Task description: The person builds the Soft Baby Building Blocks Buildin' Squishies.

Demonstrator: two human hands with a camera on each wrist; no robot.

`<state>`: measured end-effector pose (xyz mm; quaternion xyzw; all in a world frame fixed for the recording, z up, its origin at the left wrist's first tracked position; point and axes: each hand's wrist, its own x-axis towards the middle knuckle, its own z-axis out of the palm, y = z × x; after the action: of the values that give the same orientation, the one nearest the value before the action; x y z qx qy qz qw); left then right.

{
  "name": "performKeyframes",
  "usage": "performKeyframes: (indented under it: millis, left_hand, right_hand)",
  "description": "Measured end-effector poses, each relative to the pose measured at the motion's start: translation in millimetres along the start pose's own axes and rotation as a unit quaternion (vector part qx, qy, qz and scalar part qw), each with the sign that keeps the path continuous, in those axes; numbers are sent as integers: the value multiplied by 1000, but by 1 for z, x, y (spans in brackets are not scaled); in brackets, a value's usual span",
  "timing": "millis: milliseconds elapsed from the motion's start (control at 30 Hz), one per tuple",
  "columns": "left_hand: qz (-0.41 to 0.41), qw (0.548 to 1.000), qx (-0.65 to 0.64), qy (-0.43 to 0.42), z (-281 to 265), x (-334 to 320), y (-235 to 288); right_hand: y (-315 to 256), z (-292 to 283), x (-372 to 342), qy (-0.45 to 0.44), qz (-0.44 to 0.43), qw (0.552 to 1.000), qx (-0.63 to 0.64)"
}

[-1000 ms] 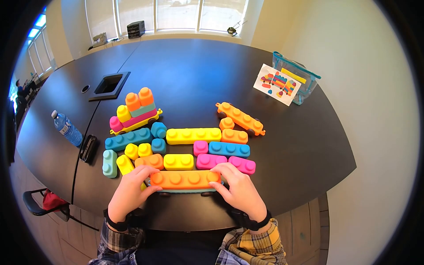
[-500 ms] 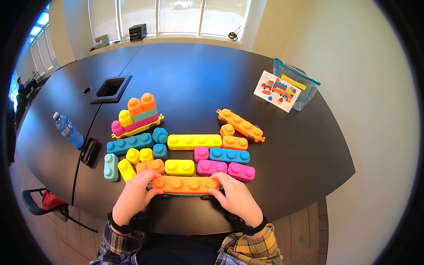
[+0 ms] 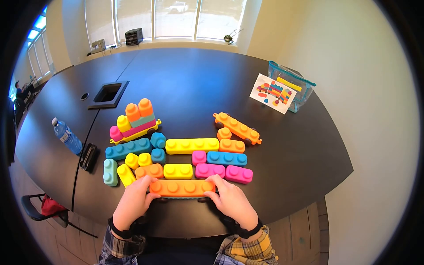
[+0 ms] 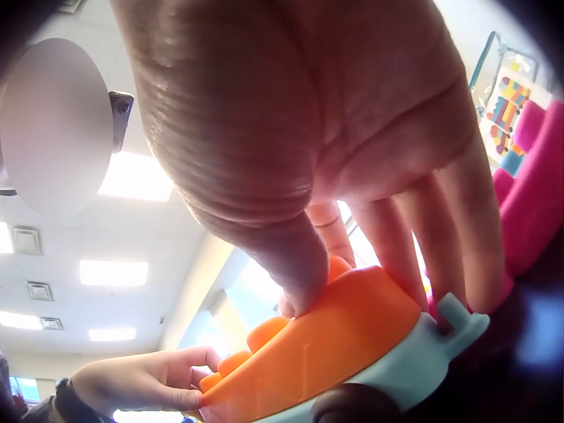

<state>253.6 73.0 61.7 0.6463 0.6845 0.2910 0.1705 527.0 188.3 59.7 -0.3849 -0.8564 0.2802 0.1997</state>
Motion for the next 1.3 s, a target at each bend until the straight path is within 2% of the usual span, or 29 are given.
performKeyframes:
  millis: [200,700,767,800,867,900,1033,1100,1300]
  left_hand:
    - [22,999,22,17,1,-1,-1]
    - [15,1000,13,10,0,0,0]
    - [10,998,51,-47,-9,5,-2]
    - [9,998,52,-45,-16,9,-2]
    - [66,997,38,-24,-32,24,-3]
    - [67,997,39,-23,-38,35,-3]
    - [93,987,129,20,-34,66,-20]
    - [110,969,221,-10,-27,100,-37]
    - [94,955,272,-78,-12,128,-48]
  right_hand:
    - [-4,-1,-1,-10,36,999,-17]
    - [-4,0,-3,11,30,999,-35]
    - [-4,0,-3,10,27,999,-36]
    - [-5,0,-3,10,25,999,-38]
    - [-4,1,-2,8,20,999,-44]
    - [-4,1,-2,6,19,999,-49]
    - [-4,1,-4,8,11,999,-47]
    - [-5,0,-2,0,19,998,-55]
    - [0,4,-3,16,1,998,-57]
